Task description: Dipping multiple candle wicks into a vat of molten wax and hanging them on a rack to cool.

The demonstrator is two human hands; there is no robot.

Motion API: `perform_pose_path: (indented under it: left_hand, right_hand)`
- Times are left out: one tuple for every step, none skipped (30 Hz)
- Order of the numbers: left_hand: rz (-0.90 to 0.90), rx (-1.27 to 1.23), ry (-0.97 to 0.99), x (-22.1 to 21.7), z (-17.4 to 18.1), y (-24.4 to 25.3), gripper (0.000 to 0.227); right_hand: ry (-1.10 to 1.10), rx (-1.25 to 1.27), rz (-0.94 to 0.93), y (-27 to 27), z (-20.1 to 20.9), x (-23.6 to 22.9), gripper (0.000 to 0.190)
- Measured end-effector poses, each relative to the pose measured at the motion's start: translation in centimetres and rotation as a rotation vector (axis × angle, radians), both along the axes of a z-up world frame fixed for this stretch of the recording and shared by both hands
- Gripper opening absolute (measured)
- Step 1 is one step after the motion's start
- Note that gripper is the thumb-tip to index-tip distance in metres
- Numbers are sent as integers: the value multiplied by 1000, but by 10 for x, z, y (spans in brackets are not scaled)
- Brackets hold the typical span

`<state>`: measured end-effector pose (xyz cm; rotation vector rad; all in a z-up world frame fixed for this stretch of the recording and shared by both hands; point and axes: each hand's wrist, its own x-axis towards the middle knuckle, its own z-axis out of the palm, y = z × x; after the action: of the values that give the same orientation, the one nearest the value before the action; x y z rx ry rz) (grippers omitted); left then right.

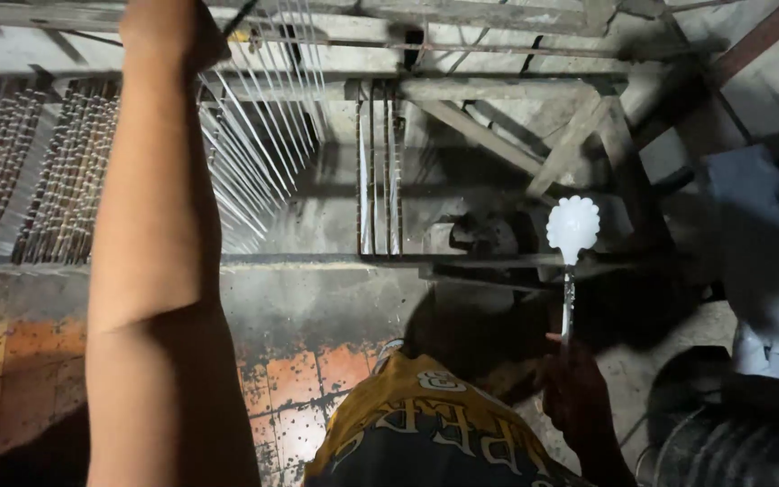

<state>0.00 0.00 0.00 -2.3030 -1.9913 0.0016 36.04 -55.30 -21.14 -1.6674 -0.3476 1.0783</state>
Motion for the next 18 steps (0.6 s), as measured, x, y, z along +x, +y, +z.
perform_pose_path:
  left_hand:
    - [0, -6, -12, -2, -23, 4, 33]
    - [-1, -11, -24, -2, -42, 9, 33]
    - [-5, -14, -21, -1, -58, 12, 33]
    - [22, -64, -54, 0, -73, 14, 34]
    - [49, -113, -86, 1, -88, 17, 38]
    - [45, -117, -84, 4, -102, 16, 38]
    - [76, -149, -157, 6, -117, 15, 34]
    - [106, -183, -230, 9, -133, 14, 30]
    - [104, -188, -229, 6, -167, 25, 30]
    - [95, -218, -268, 4, -201, 37, 27]
    - [86, -246, -307, 1, -236, 48, 26]
    - [84, -250, -305, 6, -248, 46, 26]
    - [99, -296, -299, 11, -261, 43, 34]
    - [115, -342, -293, 16, -274, 39, 49]
    - [112, -346, -292, 22, -285, 34, 49]
    - [133, -363, -369, 27, -294, 30, 42]
    - [154, -382, -447, 31, -305, 24, 37]
    - [153, -388, -446, 37, -303, 16, 37]
  right_hand:
    - [-9, -4, 12, 2, 3, -2, 34]
    - [-18, -9, 24, 5, 7, -5, 35]
    - [-16, -11, 20, 10, 4, -3, 35]
    - [59, -88, -24, 15, 1, -2, 33]
    - [135, -165, -68, 21, -1, 0, 33]
    - [137, -168, -73, 26, 6, -6, 33]
    - [39, -218, -79, 30, 13, -11, 37]
    - [-59, -268, -85, 35, 20, -17, 45]
    - [-58, -273, -88, 36, 15, -17, 45]
    - [-89, -274, -98, 37, 11, -17, 37]
    - [-120, -273, -109, 37, 6, -17, 29]
    - [-119, -277, -112, 30, -17, -4, 29]
    - [0, -185, -86, 20, -39, 8, 32]
    - [118, -93, -61, 10, -61, 20, 36]
    - [119, -96, -64, 14, -59, 18, 36]
    - [128, -134, -110, 17, -57, 15, 37]
    - [136, -173, -156, 20, -54, 11, 39]
    - [136, -178, -158, 30, -28, -1, 39]
